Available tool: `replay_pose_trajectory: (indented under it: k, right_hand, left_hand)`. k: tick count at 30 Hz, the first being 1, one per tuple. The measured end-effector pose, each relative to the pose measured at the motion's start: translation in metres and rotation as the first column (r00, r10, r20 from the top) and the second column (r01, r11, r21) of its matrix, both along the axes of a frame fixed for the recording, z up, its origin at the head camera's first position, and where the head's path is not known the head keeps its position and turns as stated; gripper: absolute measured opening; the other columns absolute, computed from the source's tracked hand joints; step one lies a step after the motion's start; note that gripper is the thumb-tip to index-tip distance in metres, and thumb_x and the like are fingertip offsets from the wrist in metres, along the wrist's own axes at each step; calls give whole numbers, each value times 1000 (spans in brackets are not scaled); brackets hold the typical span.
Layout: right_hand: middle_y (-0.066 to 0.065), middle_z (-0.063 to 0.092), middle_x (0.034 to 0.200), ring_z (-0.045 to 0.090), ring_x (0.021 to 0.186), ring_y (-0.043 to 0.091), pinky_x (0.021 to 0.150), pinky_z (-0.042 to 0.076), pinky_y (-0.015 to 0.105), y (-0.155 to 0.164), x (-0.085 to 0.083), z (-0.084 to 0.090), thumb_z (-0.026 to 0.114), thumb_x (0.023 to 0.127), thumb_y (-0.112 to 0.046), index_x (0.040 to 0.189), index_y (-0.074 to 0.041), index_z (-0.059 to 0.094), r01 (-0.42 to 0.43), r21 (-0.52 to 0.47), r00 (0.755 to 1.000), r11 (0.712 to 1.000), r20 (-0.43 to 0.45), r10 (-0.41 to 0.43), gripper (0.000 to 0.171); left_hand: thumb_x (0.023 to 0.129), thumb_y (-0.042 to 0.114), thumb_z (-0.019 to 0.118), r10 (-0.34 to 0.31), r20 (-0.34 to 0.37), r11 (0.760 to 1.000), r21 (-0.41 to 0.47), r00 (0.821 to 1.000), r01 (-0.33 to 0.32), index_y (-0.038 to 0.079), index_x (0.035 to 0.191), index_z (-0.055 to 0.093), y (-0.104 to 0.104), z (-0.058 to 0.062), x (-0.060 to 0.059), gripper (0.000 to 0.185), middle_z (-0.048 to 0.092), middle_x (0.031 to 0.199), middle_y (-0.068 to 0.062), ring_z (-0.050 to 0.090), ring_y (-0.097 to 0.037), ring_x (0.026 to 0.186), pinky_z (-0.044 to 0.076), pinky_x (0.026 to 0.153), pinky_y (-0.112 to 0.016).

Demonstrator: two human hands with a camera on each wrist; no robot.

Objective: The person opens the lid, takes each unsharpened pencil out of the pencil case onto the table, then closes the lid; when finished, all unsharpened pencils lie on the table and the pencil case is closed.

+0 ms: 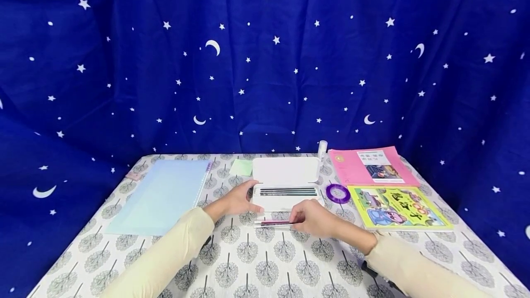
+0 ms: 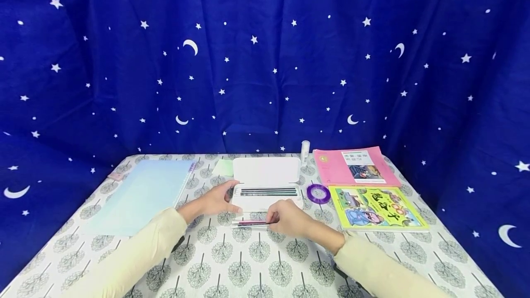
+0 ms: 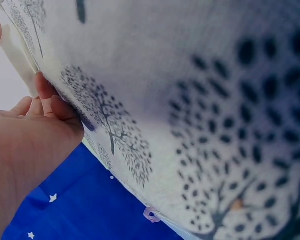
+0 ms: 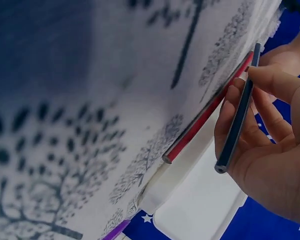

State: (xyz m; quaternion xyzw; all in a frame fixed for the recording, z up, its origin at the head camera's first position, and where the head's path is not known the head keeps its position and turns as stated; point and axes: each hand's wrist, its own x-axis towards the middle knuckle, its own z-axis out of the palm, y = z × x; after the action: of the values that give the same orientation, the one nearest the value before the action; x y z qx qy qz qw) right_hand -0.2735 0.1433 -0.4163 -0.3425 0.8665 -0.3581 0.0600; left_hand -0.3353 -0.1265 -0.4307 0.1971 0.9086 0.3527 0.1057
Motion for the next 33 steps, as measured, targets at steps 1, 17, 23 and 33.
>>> replay_pose_trajectory:
  k: [1,17,23,33]
  right_hand:
    - [-2,71,74,63,68,5,66,56,21,0,0,0,75,81,3,81,-6,71,2,6,1000,1000,-6,-2,11]
    - [-6,66,71,59,63,5,61,54,21,2,-2,2,77,79,3,84,-7,70,-3,84,1000,996,-29,6,14]
    - [-8,66,72,59,65,4,64,54,20,2,-4,1,78,79,2,85,-7,70,0,101,999,995,-53,6,14]
    - [-8,65,73,58,66,4,65,54,21,2,-6,-1,77,80,1,85,-7,70,15,101,998,995,-62,-9,12]
  left_hand:
    - [76,38,84,1,-2,1000,4,1000,-1,13,155,30,0,0,0,99,39,154,-14,53,-30,121,36,112,-54]
    - [75,40,84,5,7,1000,5,1000,-5,16,156,29,1,-1,-1,101,34,158,-12,37,-36,140,28,116,-56]
    - [75,40,84,-2,-2,1000,-1,1000,2,15,155,29,0,-2,-2,101,34,157,-12,37,-35,140,29,116,-56]
    - [75,40,84,-2,-8,1000,3,1000,2,14,155,29,0,-3,-1,101,35,157,-13,44,-34,134,32,115,-55]
